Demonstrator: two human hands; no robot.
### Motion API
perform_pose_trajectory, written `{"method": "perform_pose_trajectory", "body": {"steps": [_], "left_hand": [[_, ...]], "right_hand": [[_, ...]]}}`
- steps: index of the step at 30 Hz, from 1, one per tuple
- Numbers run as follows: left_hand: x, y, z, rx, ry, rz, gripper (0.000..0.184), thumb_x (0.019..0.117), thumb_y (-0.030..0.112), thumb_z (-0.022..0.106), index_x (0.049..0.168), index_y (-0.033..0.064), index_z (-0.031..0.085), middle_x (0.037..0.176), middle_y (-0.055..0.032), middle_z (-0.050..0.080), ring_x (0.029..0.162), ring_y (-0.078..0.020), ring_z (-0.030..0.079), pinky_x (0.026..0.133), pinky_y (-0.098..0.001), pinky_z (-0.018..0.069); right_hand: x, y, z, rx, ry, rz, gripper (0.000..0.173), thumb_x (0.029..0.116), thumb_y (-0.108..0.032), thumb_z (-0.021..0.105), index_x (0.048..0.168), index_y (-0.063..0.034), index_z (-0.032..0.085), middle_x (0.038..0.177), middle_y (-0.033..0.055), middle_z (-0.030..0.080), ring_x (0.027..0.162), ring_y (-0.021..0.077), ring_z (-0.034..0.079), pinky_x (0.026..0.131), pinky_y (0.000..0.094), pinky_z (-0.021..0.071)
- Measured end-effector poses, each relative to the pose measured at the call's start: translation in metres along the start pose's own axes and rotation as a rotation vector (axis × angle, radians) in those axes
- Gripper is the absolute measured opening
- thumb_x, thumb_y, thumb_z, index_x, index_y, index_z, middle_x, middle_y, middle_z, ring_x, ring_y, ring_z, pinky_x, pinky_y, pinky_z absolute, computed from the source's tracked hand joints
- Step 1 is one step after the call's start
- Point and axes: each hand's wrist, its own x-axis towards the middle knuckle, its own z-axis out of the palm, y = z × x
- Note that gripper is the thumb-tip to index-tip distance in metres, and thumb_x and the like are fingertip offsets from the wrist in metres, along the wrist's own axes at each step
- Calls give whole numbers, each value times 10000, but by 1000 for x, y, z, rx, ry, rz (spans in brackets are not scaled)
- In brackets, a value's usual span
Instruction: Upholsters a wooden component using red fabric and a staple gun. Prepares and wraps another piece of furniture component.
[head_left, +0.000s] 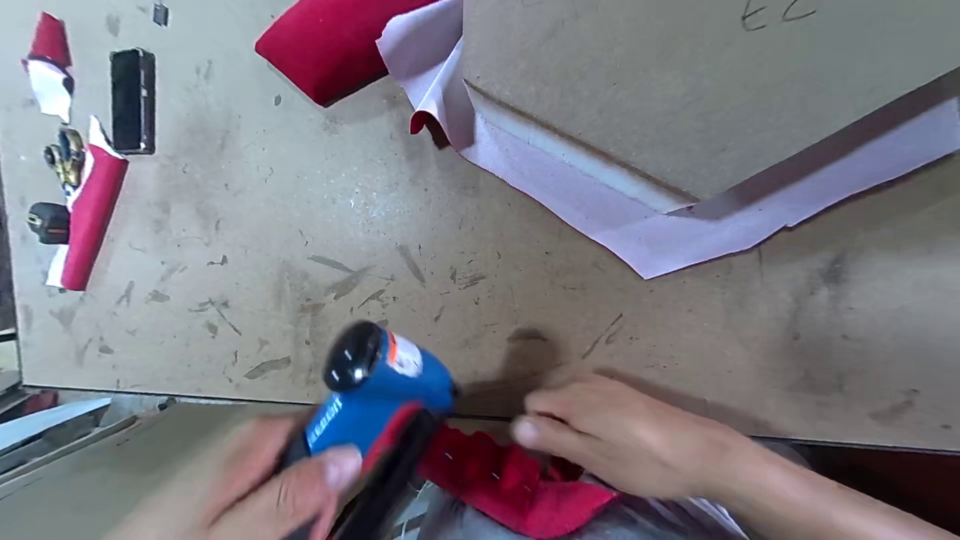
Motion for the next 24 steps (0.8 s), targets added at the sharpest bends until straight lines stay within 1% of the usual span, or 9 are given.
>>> {"method": "perform_pose_trajectory", "body": {"steps": [2, 4, 6, 8, 12, 15, 17, 20, 24], "left_hand": [[15, -14, 7, 446, 374, 31, 548, 971, 688, 478, 1015, 181, 681, 638, 41, 651, 508, -119, 645, 436, -360, 563], [45, -34, 24, 851, 703, 102, 652, 928, 729, 438, 1091, 149, 688, 702, -12, 642, 581, -199, 648, 481, -469, 530], [57, -49, 43, 897, 737, 189, 770, 975, 690, 433, 1466, 110, 558, 1302, -135, 654, 1134, -326, 666, 902, -602, 552], [53, -70, 74, 675, 723, 392, 673, 1030, 639, 384, 1482, 174, 562, 1507, -81, 543, 1375, -264, 532, 1085, -539, 484], [72, -135, 145, 256, 741, 681, 701, 1078, 582, 114, 1483, 214, 552, 1567, -39, 498, 1504, -323, 370, 1223, -607, 318], [88, -175, 168, 175, 916, 578, 653, 1102, 521, 128, 1554, 200, 474, 1647, -64, 379, 1557, -342, 250, 1265, -620, 203], [88, -179, 180, 47, 990, 557, 678, 1106, 522, 162, 1548, 108, 468, 1646, -110, 371, 1557, -334, 254, 1277, -573, 217], [92, -171, 193, -69, 1057, 586, 739, 1091, 569, 166, 1562, 59, 421, 1634, -145, 380, 1549, -344, 273, 1272, -557, 258], [118, -164, 179, 129, 1224, 572, 720, 1069, 610, 164, 1636, 185, 290, 1689, -67, 287, 1577, -313, 196, 1276, -624, 153]], "right_hand": [[-28, 9, 9, -109, 111, -177, 726, 950, -808, 339, 1050, -154, 638, 883, 38, 639, 834, 195, 659, 695, 445, 567], [-31, 2, 25, -298, 197, -285, 788, 880, -871, 391, 1008, -125, 612, 919, 71, 637, 883, 242, 666, 715, 452, 575], [-17, 8, 29, -305, 304, -440, 670, 941, -768, 466, 839, -117, 584, 763, 53, 586, 710, 205, 629, 580, 392, 535], [-8, 9, 22, -93, 286, -542, 541, 1033, -551, 536, 721, -111, 571, 645, 14, 520, 588, 129, 542, 500, 316, 438], [2, -56, 13, -83, 25, -323, 547, 1079, -525, 429, 742, -126, 592, 591, -6, 494, 548, 124, 521, 491, 346, 405], [42, -111, 21, -187, -236, 35, 559, 1111, -482, 331, 924, -54, 639, 786, 106, 581, 770, 256, 608, 697, 480, 492], [75, -111, 28, -187, -263, 126, 554, 1118, -451, 337, 978, -23, 661, 865, 144, 620, 851, 284, 634, 764, 512, 509], [102, -83, 42, -99, -167, 136, 567, 1101, -492, 376, 868, -58, 657, 763, 89, 592, 738, 215, 605, 686, 445, 499], [104, -70, 41, -157, -143, 120, 581, 1084, -542, 382, 834, -95, 658, 722, 48, 576, 705, 182, 594, 665, 420, 490]]}}
